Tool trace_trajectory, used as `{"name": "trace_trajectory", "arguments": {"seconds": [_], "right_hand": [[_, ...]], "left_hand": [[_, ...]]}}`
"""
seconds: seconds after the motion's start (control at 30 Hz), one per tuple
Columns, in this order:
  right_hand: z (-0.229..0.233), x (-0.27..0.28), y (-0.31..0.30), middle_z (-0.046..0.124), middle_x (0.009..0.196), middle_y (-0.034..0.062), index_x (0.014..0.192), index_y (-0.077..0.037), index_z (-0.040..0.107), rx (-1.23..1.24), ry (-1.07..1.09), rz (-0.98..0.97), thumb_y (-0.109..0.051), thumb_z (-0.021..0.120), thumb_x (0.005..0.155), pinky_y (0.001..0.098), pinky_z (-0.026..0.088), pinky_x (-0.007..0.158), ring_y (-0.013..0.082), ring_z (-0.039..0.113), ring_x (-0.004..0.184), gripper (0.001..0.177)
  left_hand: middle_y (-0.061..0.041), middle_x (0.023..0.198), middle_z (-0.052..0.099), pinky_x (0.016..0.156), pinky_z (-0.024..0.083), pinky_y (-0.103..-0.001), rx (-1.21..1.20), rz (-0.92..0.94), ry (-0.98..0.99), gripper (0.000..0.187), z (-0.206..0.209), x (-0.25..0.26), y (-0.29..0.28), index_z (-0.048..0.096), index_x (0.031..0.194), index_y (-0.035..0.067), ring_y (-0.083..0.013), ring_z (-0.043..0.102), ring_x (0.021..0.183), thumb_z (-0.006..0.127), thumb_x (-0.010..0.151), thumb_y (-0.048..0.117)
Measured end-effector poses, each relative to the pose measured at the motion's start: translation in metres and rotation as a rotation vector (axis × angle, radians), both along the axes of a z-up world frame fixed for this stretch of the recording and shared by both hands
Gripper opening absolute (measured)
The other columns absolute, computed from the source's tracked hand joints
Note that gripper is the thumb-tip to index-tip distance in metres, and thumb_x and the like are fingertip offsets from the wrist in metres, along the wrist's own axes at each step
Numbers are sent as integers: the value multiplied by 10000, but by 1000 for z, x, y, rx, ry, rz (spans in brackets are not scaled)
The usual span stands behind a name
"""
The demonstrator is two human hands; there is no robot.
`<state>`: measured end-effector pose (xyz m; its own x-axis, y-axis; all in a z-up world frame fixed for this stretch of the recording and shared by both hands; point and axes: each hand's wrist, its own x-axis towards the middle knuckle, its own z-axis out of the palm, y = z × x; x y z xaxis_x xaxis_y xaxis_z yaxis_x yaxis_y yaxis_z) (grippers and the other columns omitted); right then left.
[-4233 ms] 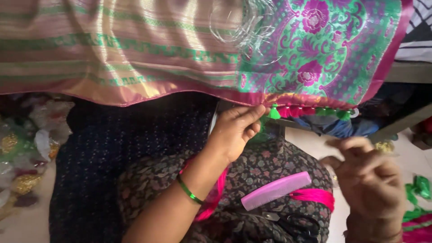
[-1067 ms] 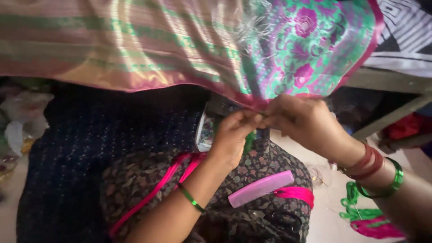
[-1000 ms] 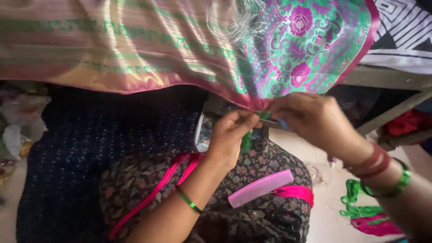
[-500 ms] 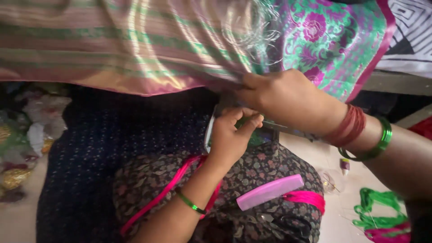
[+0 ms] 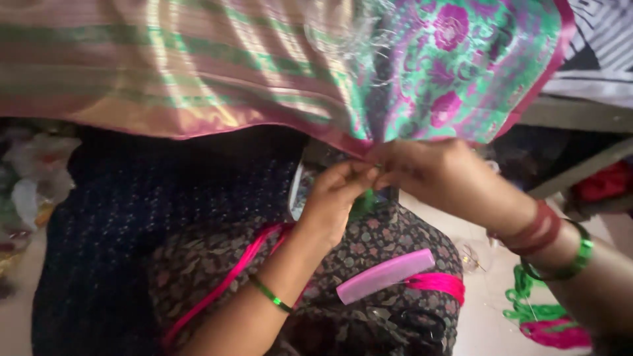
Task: Decorating a saree with green and pink tassels using a needle, thread, and scissors.
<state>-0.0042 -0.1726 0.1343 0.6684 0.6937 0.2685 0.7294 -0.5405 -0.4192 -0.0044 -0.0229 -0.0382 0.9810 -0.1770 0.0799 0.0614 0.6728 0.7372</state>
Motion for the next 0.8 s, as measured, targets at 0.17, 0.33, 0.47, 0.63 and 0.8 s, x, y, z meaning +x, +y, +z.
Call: {"name": "trace_trajectory", "arguments": {"seconds": [0.17,0.33,0.47,0.63,0.8], "right_hand": [[-12,6,-36,721,890,83,1053,-67,722,-17,-228,20,-65,734,864,357,567,677,249,718,751,189],[0,2,-28,703,858,92,980,-74,747,-356,-312,186,-49,725,759,407,555,677,290,702,795,224],[31,2,-9,723,893,52,960,-62,743,-217,-12,251,-91,713,830,357,564,738,233,715,843,136],[33,25,9,735,1062,57,1120,-66,759,15,440,391,-125,694,900,299,606,747,179,736,927,237],[37,34,41,704,960,70,1075,-102,770,-59,-95,355,-188,744,876,355,570,694,233,729,789,219]], "left_hand": [[-64,984,746,929,526,-311,-45,68,-21,162,-4,-2,-2,730,1061,12,-148,697,938,751,926,98],[-70,936,752,884,550,-299,79,163,-54,139,9,-3,12,745,1041,-6,-144,705,893,753,926,72],[-56,924,759,834,563,-266,261,224,-115,110,24,-7,21,753,1011,-7,-116,703,874,746,929,66],[-50,902,758,796,554,-246,416,285,-191,127,28,-12,29,769,1014,-4,-96,693,847,744,928,86],[-54,905,759,814,553,-287,642,472,-304,164,42,-20,24,777,1002,31,-149,716,870,802,895,152]]}}
